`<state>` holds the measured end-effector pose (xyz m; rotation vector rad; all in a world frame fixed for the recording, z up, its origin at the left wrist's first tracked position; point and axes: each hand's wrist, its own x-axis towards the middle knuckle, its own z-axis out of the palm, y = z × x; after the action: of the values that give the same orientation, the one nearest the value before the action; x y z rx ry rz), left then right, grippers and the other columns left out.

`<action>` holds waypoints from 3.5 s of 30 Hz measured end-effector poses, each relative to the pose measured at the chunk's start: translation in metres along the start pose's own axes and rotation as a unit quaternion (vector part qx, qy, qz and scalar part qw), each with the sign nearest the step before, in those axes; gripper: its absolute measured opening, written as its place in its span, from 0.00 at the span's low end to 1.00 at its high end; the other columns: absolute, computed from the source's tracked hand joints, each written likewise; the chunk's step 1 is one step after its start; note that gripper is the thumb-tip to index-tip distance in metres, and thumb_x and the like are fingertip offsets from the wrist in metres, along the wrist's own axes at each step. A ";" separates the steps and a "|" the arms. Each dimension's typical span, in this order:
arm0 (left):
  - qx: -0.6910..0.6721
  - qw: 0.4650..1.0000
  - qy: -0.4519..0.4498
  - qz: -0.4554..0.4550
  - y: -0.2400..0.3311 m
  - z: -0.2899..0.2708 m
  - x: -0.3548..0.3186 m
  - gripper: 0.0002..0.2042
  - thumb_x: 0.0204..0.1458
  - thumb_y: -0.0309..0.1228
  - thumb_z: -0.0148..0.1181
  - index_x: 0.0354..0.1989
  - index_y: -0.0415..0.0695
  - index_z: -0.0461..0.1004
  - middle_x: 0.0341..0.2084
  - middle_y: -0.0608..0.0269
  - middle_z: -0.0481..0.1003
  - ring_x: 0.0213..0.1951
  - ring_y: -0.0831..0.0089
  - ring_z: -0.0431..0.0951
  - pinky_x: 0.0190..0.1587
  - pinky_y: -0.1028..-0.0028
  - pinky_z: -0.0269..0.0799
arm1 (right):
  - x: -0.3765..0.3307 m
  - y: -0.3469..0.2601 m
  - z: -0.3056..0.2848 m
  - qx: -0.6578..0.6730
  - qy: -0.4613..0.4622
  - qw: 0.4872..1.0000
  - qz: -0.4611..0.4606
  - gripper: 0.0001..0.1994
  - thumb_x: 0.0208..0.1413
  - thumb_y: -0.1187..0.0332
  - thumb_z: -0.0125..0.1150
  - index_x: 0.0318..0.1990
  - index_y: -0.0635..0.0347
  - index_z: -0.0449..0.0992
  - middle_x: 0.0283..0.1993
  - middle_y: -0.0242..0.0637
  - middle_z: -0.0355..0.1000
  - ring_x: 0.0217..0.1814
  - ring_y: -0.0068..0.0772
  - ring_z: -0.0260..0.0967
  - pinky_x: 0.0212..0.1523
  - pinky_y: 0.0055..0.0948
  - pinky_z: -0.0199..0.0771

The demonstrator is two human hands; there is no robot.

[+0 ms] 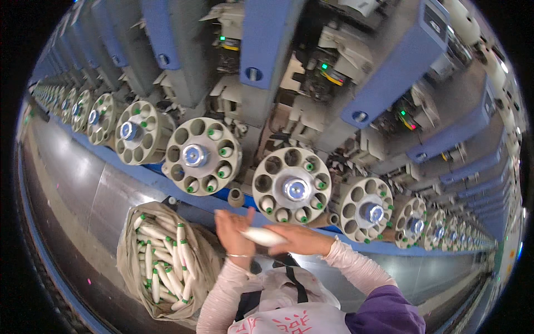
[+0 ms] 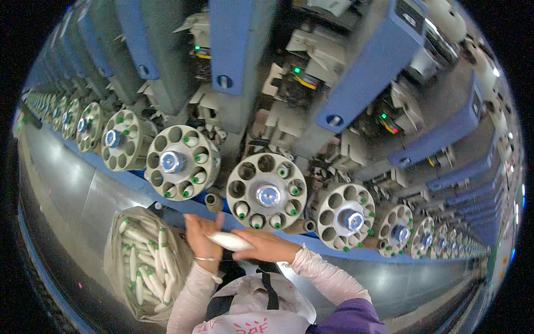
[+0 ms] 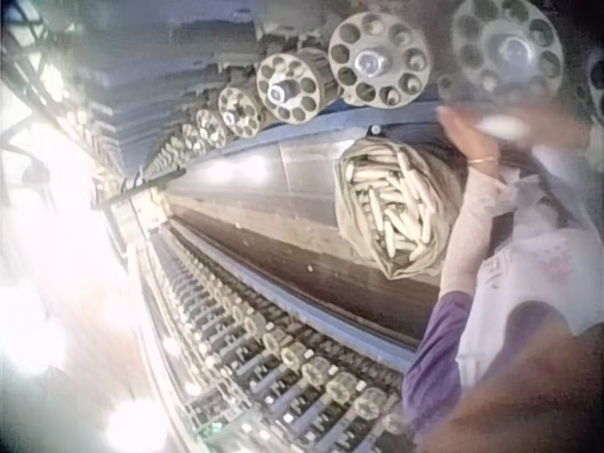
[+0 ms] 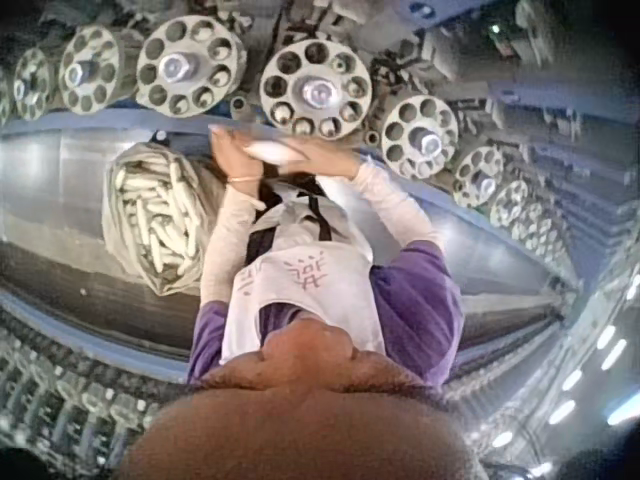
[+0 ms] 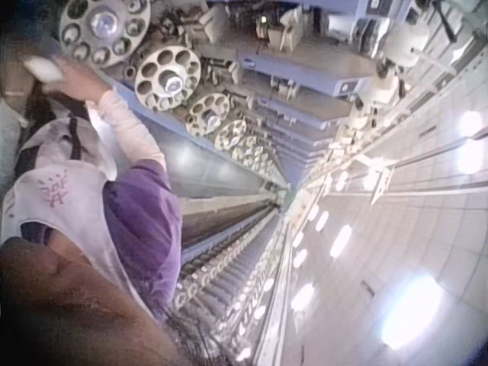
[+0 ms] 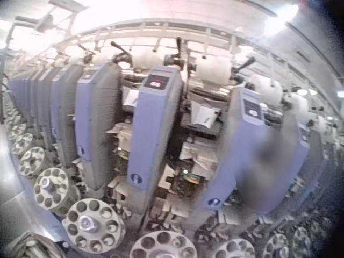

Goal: The person repeatedly takes white cylindrical spools from a large cloth bag and places them into circular holders on a row of industrial machines. The person handles the spools by hand, moving along the machine line to fill available slots.

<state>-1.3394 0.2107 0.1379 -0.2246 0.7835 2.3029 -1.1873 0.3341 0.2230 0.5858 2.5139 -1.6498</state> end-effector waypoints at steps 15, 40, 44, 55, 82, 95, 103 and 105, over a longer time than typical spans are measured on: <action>0.221 0.962 -0.158 -0.006 -0.094 0.028 -0.071 0.24 0.49 0.07 0.54 0.45 0.51 0.57 0.35 0.66 0.63 0.37 0.73 0.67 0.55 0.58 0.73 | -0.220 0.165 -0.126 0.436 0.475 0.764 0.010 0.08 0.69 0.64 0.54 0.38 0.56 0.76 0.32 0.27 0.70 0.40 0.25 0.73 0.44 0.30 0.78; 0.695 0.583 0.144 0.396 0.079 -0.225 -0.115 0.11 0.41 0.16 0.63 0.33 0.44 0.73 0.37 0.55 0.69 0.42 0.55 0.71 0.48 0.60 0.67 | -0.023 0.068 0.038 -0.003 0.139 0.984 -0.108 0.05 0.61 0.74 0.60 0.42 0.63 0.76 0.37 0.37 0.74 0.36 0.31 0.71 0.40 0.27 0.71; 0.676 0.615 0.271 0.301 0.199 -0.347 -0.108 0.11 0.45 0.15 0.63 0.36 0.42 0.73 0.37 0.55 0.70 0.41 0.60 0.73 0.45 0.64 0.71 | 0.070 0.017 0.173 -0.046 -0.112 0.988 -0.095 0.10 0.59 0.69 0.63 0.46 0.62 0.78 0.40 0.44 0.77 0.42 0.38 0.77 0.43 0.32 0.75; 0.810 0.528 0.127 0.222 0.305 -0.459 0.062 0.25 0.47 0.16 0.60 0.56 0.42 0.70 0.57 0.48 0.69 0.59 0.47 0.69 0.62 0.58 0.67 | 0.371 0.028 0.391 -0.454 -0.314 0.831 -0.065 0.23 0.45 0.56 0.73 0.48 0.57 0.79 0.48 0.48 0.78 0.58 0.49 0.73 0.58 0.53 0.68; 0.090 0.972 0.123 0.177 0.254 -0.092 0.053 0.07 0.62 0.32 0.61 0.42 0.42 0.73 0.36 0.59 0.78 0.26 0.75 0.72 0.28 0.76 0.70 | 0.212 -0.075 0.048 0.081 -0.168 0.982 -0.006 0.13 0.67 0.58 0.57 0.43 0.60 0.77 0.30 0.28 0.72 0.32 0.18 0.66 0.34 0.23 0.68; 0.077 0.971 0.153 0.169 0.212 -0.082 0.083 0.08 0.61 0.33 0.62 0.43 0.46 0.71 0.39 0.61 0.76 0.27 0.73 0.72 0.29 0.75 0.71 | 0.259 -0.049 0.042 0.279 -0.012 0.954 -0.109 0.11 0.69 0.64 0.54 0.51 0.59 0.75 0.43 0.27 0.75 0.46 0.21 0.70 0.51 0.26 0.71; 0.259 0.899 0.165 0.312 0.230 -0.079 0.114 0.07 0.61 0.28 0.62 0.43 0.44 0.70 0.41 0.57 0.77 0.32 0.75 0.75 0.31 0.78 0.73 | 0.283 -0.033 0.046 0.692 0.024 0.720 -0.040 0.11 0.69 0.62 0.53 0.38 0.58 0.75 0.36 0.33 0.74 0.44 0.31 0.73 0.50 0.34 0.76; 0.378 0.856 0.121 0.332 0.211 -0.072 0.128 0.06 0.58 0.22 0.62 0.40 0.42 0.72 0.39 0.57 0.78 0.36 0.74 0.77 0.41 0.74 0.74 | 0.278 -0.047 0.050 0.623 -0.033 0.782 -0.012 0.12 0.70 0.62 0.51 0.38 0.59 0.75 0.35 0.32 0.71 0.44 0.31 0.71 0.50 0.33 0.75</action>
<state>-1.5787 0.1153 0.1339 0.1523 2.0886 2.3564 -1.4679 0.3483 0.1675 0.4796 1.0070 -3.0811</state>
